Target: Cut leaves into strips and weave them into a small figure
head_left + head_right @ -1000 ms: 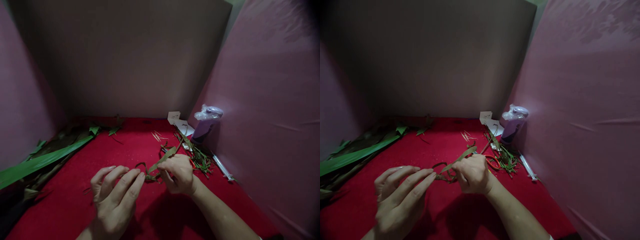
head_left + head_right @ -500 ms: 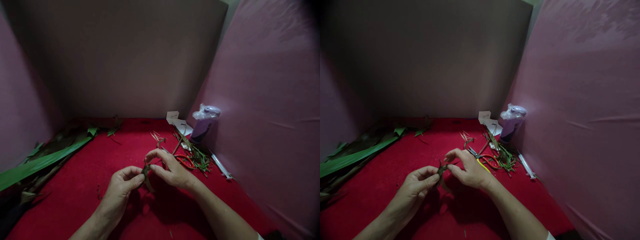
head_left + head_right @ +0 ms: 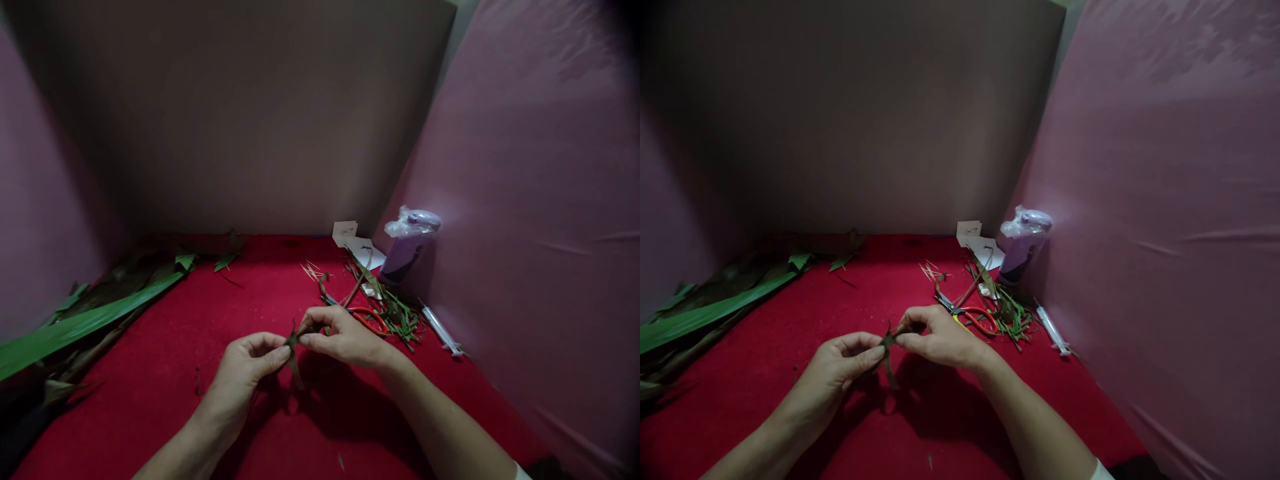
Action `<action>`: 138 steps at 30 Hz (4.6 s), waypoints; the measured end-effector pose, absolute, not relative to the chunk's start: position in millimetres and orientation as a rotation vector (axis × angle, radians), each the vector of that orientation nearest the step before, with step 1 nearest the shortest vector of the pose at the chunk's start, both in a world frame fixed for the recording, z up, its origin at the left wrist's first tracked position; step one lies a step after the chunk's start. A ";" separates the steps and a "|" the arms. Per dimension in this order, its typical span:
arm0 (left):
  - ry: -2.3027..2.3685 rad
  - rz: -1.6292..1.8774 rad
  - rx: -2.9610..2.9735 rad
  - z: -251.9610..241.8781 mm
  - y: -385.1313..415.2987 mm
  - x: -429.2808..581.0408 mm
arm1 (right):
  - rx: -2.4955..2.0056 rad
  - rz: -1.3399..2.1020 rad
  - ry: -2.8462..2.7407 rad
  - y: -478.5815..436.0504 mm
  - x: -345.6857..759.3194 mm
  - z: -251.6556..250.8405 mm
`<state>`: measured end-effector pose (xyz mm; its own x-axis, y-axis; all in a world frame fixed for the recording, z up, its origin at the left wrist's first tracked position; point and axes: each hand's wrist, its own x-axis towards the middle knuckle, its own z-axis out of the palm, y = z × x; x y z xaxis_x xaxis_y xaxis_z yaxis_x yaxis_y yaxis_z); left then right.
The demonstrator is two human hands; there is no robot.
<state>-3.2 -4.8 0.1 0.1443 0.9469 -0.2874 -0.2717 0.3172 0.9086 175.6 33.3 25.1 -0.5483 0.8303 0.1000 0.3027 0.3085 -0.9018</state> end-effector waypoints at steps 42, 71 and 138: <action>0.998 1.095 0.554 -1.3 0.2 -2.4 | -1.112 1.087 -1.795 17.8 140.9 -8.8; 0.965 1.121 0.651 -5.6 -0.3 -1.8 | -1.141 1.111 -1.815 21.5 140.4 -11.8; 0.978 1.168 0.650 -7.9 0.4 0.2 | -1.035 1.483 -1.623 23.4 141.5 -9.9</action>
